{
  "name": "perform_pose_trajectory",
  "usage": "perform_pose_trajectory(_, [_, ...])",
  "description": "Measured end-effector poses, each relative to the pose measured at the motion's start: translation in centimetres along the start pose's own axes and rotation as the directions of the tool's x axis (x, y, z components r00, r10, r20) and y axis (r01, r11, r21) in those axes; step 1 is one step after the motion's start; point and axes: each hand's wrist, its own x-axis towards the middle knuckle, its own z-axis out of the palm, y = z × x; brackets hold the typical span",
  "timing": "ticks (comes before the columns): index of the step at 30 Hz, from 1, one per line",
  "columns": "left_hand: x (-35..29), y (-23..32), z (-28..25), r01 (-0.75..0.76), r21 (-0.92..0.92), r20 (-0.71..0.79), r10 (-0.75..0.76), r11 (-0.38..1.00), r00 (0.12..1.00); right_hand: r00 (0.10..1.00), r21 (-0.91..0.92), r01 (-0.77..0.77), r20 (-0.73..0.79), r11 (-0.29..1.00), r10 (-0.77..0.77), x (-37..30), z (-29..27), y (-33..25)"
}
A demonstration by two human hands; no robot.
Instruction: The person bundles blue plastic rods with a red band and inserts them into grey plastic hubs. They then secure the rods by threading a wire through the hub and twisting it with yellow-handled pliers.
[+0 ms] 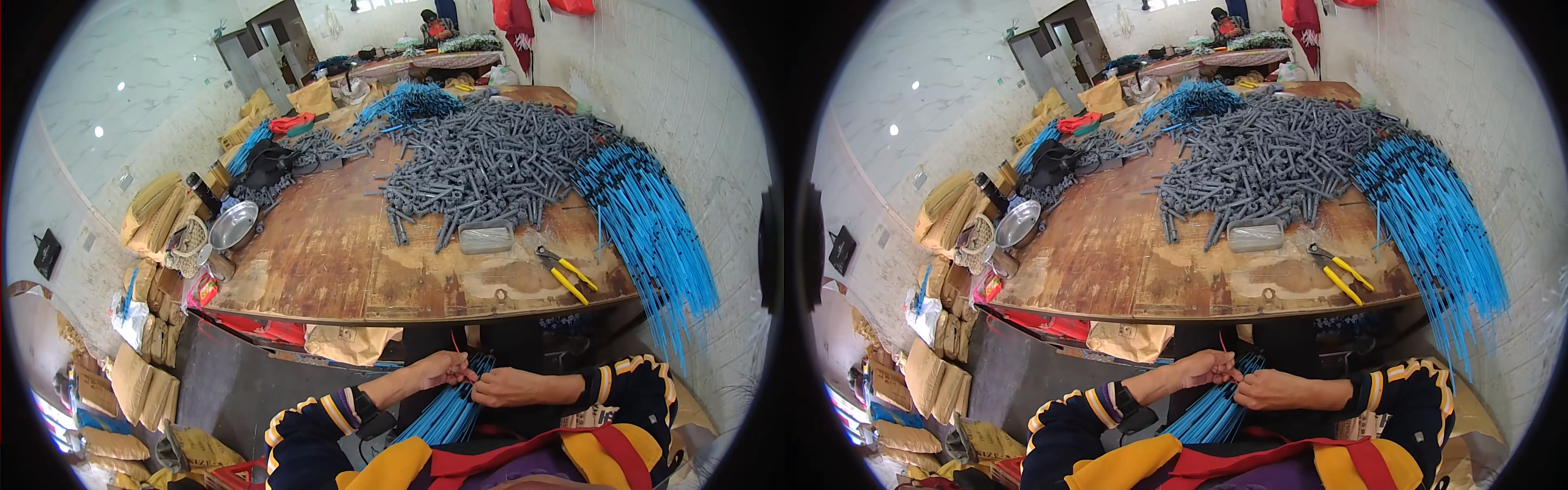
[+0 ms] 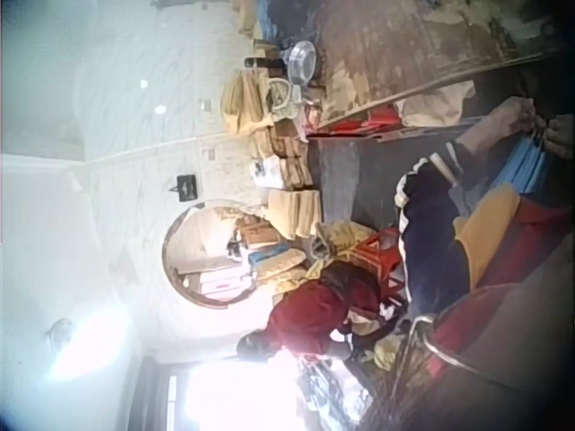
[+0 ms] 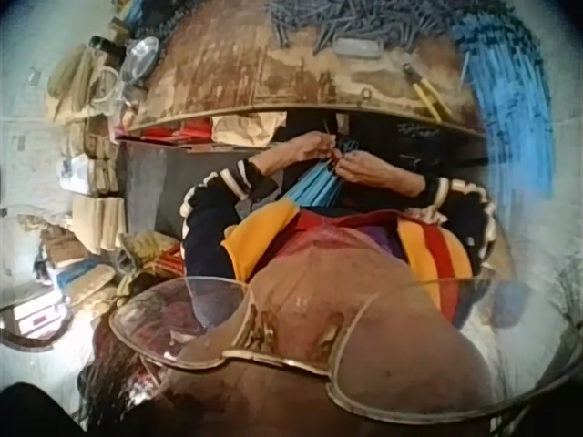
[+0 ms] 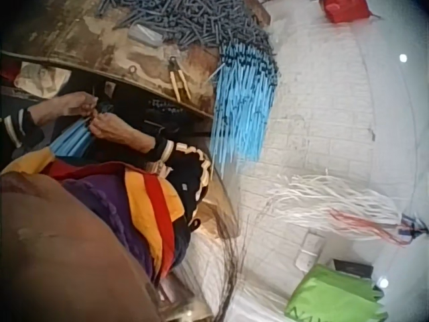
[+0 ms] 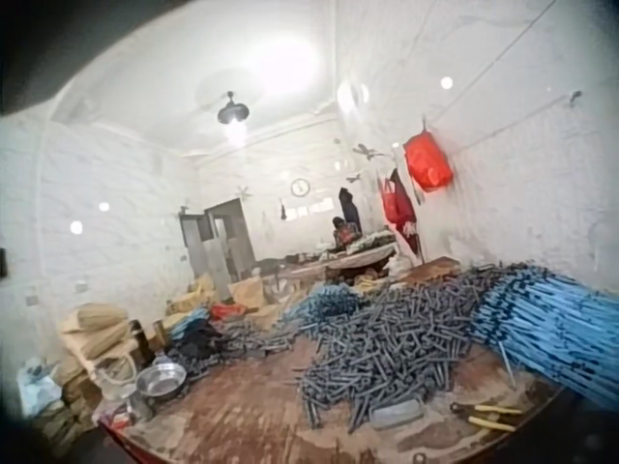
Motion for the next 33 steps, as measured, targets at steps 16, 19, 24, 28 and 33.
perform_pose_trajectory(16, [-1.9,-1.1,2.7,-0.448,0.368,-0.198,0.539,0.815,0.818,0.612,0.762,-0.069,0.542,-0.644,0.576,-0.6,0.7,3.1])
perform_pose_trajectory(19, [-1.7,-2.0,2.4,-0.504,0.196,-0.205,0.538,0.841,0.817,0.662,0.728,-0.167,0.582,-0.665,0.472,-0.5,2.1,4.4])
perform_pose_trajectory(24, [-2.0,-1.8,2.5,-0.462,-0.069,-0.187,0.443,0.884,0.877,0.699,0.615,-0.409,0.686,-0.673,0.202,-0.4,2.0,4.9])
perform_pose_trajectory(28, [-1.8,-2.0,1.9,-0.396,-0.275,-0.053,0.398,0.876,0.916,0.735,0.658,-0.678,0.614,0.327,0.287,1.6,-2.5,5.9])
perform_pose_trajectory(33, [-1.9,-2.0,2.0,-0.499,-0.050,0.004,0.499,0.865,0.866,0.953,0.602,-0.300,0.162,0.740,0.255,0.3,-1.5,4.6])
